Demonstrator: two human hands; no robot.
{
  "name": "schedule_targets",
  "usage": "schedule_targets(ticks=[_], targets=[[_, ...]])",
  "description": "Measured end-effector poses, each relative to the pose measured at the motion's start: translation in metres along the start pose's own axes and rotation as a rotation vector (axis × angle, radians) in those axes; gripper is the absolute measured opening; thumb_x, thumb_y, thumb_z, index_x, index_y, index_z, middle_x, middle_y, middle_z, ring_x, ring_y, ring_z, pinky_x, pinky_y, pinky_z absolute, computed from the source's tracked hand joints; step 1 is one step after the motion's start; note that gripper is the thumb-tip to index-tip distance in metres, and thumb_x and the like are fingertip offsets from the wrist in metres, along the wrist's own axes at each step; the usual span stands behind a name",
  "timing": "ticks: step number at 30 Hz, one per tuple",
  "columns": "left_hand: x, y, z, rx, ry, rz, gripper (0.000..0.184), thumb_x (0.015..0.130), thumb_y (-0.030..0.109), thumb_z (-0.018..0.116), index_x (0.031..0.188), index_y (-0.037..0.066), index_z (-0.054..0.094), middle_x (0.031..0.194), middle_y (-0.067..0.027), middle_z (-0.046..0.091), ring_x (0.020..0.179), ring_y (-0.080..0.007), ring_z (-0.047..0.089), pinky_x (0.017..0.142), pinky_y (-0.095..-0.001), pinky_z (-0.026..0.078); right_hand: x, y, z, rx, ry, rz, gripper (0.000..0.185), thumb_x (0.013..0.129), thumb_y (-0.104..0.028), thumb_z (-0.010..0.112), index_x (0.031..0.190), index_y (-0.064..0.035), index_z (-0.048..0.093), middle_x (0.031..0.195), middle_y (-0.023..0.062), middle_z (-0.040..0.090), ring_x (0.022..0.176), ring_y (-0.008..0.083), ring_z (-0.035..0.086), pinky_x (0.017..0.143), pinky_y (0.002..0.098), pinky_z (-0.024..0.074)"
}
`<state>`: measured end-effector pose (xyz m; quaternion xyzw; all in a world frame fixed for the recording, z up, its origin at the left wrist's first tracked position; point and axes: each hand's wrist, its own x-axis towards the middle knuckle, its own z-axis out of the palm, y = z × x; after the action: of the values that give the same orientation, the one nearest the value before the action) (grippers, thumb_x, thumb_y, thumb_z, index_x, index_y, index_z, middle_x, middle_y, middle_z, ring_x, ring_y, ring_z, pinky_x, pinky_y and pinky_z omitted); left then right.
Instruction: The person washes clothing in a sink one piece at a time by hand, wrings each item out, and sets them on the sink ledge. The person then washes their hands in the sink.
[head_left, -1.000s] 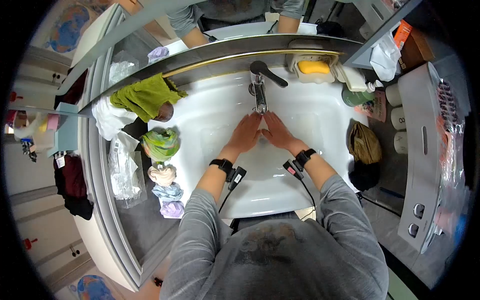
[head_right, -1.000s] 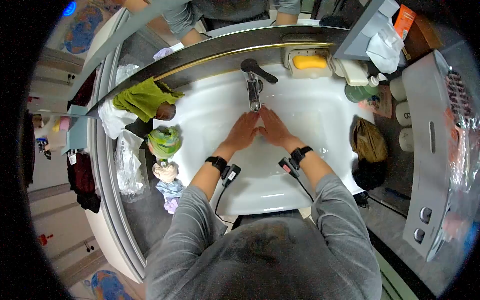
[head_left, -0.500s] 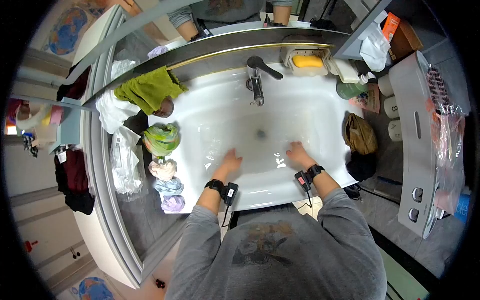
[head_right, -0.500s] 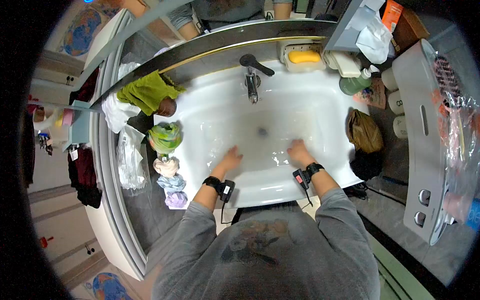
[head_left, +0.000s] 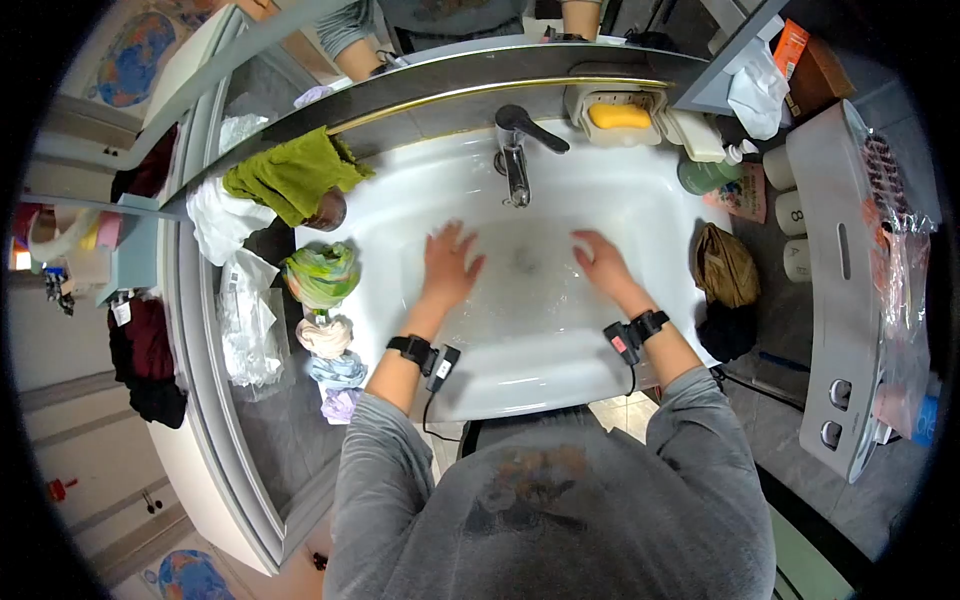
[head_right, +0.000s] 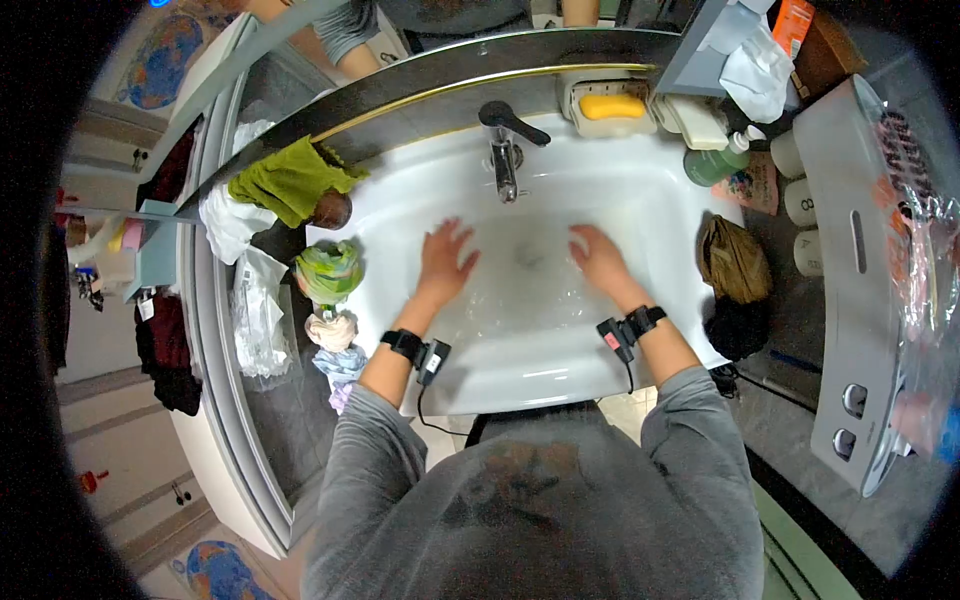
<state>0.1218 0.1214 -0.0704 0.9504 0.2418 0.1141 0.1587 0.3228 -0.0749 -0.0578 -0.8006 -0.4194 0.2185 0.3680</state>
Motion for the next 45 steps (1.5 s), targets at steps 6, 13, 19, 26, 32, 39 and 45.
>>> schedule_targets(ticks=[6,13,19,26,32,39,45], targets=[[0.057,-0.046,-0.012,0.143,0.133,-0.093,0.056,0.08,0.031,0.048,0.122,-0.003,0.033,0.13,-0.0195,0.026,0.122,-0.0306,0.022,0.1,-0.0446,0.014,0.075,0.044,-0.04,-0.331,0.389,-0.199,0.041,0.076,-0.015,0.053,0.111,0.0031,0.041,0.117,0.0222,0.041,0.11,0.0358,0.037,0.093,0.0402,0.0297],[0.087,-0.012,0.006,0.226,0.041,0.006,0.063,0.079,0.03,0.049,0.125,-0.004,0.025,0.133,-0.0205,0.019,0.125,-0.0309,0.015,0.101,-0.0421,0.012,0.115,0.014,-0.005,-0.576,0.191,-0.337,0.057,0.074,-0.023,0.056,0.118,0.0048,0.033,0.123,0.021,0.033,0.116,0.0331,0.03,0.097,0.0422,0.0223],[0.067,0.023,0.035,0.28,-0.158,0.367,0.047,0.076,0.016,0.044,0.118,-0.005,0.037,0.128,-0.0162,0.032,0.12,-0.0276,0.026,0.101,-0.0386,0.016,0.092,-0.027,0.034,-0.536,-0.037,-0.525,0.057,0.07,-0.018,0.057,0.119,0.0017,0.034,0.124,0.0181,0.034,0.117,0.0309,0.028,0.099,0.0393,0.0208],[-0.014,0.01,0.052,0.092,-0.306,0.442,0.041,0.075,0.018,0.051,0.111,0.0,0.046,0.127,-0.0152,0.033,0.121,-0.0264,0.026,0.101,-0.04,0.017,0.028,-0.025,0.055,-0.499,-0.45,-0.426,0.055,0.071,-0.02,0.056,0.118,0.0027,0.037,0.13,0.016,0.027,0.122,0.027,0.023,0.101,0.0377,0.0165],[-0.036,0.014,0.032,0.098,-0.349,0.211,0.047,0.075,0.021,0.052,0.119,0.009,0.042,0.132,-0.0159,0.025,0.125,-0.0256,0.018,0.101,-0.0434,0.014,0.042,-0.014,0.033,-0.829,-0.202,-0.361,0.065,0.071,-0.021,0.054,0.124,0.0047,0.027,0.135,0.0164,0.014,0.126,0.0279,0.013,0.102,0.0372,0.0154],[-0.05,-0.003,0.042,0.212,-0.261,-0.15,0.058,0.072,0.029,0.056,0.123,0.007,0.037,0.134,-0.0223,0.011,0.125,-0.0352,0.012,0.098,-0.0496,0.013,0.032,-0.02,0.044,-0.766,-0.197,-0.365,0.066,0.07,-0.022,0.055,0.124,0.0036,0.027,0.135,0.016,0.015,0.124,0.026,0.018,0.101,0.0366,0.0185],[-0.058,-0.01,0.043,0.186,-0.271,-0.27,0.07,0.071,0.034,0.057,0.127,0.005,0.028,0.134,-0.0245,0.008,0.124,-0.0374,0.009,0.096,-0.0531,0.014,0.036,0.006,0.055,-0.791,-0.501,-0.181,0.071,0.07,-0.026,0.056,0.127,0.001,0.023,0.136,0.0161,0.011,0.126,0.0256,0.014,0.1,0.0397,0.0177]])
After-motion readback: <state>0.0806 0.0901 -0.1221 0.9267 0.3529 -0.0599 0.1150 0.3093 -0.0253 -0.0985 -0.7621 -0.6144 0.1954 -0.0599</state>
